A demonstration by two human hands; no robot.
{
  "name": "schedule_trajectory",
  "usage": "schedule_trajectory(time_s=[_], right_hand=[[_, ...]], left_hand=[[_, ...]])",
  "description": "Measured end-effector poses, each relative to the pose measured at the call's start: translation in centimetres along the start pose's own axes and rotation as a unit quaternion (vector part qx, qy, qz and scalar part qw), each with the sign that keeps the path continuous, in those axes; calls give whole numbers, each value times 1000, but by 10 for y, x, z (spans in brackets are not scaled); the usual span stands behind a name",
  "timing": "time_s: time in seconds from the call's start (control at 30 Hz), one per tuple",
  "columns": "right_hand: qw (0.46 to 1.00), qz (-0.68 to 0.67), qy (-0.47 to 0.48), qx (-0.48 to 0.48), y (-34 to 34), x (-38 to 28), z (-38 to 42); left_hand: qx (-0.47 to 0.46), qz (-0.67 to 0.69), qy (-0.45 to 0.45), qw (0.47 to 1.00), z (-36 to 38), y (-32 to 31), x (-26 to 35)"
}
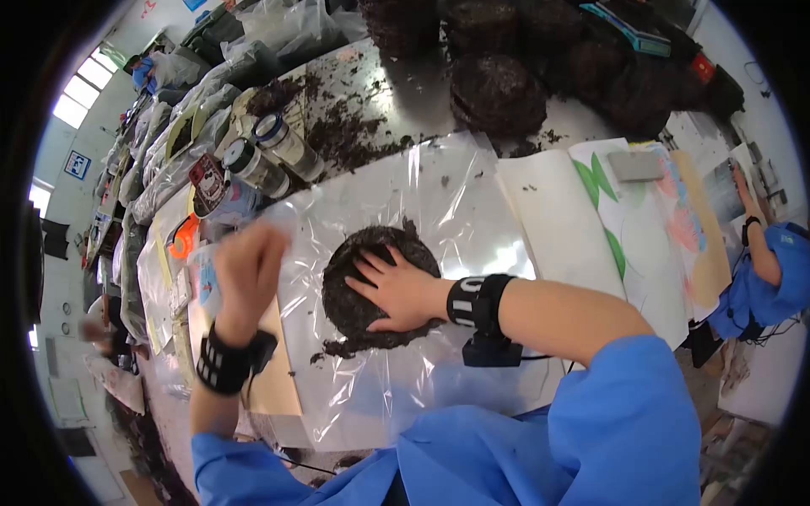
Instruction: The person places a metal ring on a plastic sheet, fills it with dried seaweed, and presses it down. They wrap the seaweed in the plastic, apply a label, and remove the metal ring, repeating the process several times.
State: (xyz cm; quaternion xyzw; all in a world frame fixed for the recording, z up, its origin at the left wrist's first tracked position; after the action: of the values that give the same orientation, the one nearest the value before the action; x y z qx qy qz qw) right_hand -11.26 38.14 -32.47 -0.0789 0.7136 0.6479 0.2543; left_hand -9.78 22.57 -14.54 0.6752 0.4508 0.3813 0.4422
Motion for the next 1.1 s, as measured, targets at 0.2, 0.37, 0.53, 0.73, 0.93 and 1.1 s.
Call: schedule_trajectory(time_s=[0.2,0.37,0.53,0.73,0.93,1.1], right_hand=[[1000,10,-9,-17,0,0,0],[999,25,-5,-24,-2,0,-2],[999,43,-25,-12,0,-2,-2],[997,70,-23,-34,-2,-8,-7],[990,103,-80,-62,6,-21,-7],[985,-42,-123,113,94,-31,41]], left_hand=[[-239,-75,-187,950,211,-55,116],[-37,-222,-63,972,218,-17,87],[57,-170,-170,969,212,26,139],[-190,11,-101,977,282,-124,49],[-80,10,-13,997,138,-124,39],[15,34,32,999,126,-143,45]])
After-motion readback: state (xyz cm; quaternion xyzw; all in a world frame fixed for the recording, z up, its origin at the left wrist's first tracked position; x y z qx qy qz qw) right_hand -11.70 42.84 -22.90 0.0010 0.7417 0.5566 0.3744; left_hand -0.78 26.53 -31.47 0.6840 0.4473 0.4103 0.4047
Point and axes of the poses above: each hand's wrist, its own z-axis away from the middle knuckle, its own y-axis out of the back of the hand, x = y × z, the point moved 5 cm from there along -z, towards the middle knuckle, and after that the axes turned 10 degrees about -z, right-handed, at the moved point
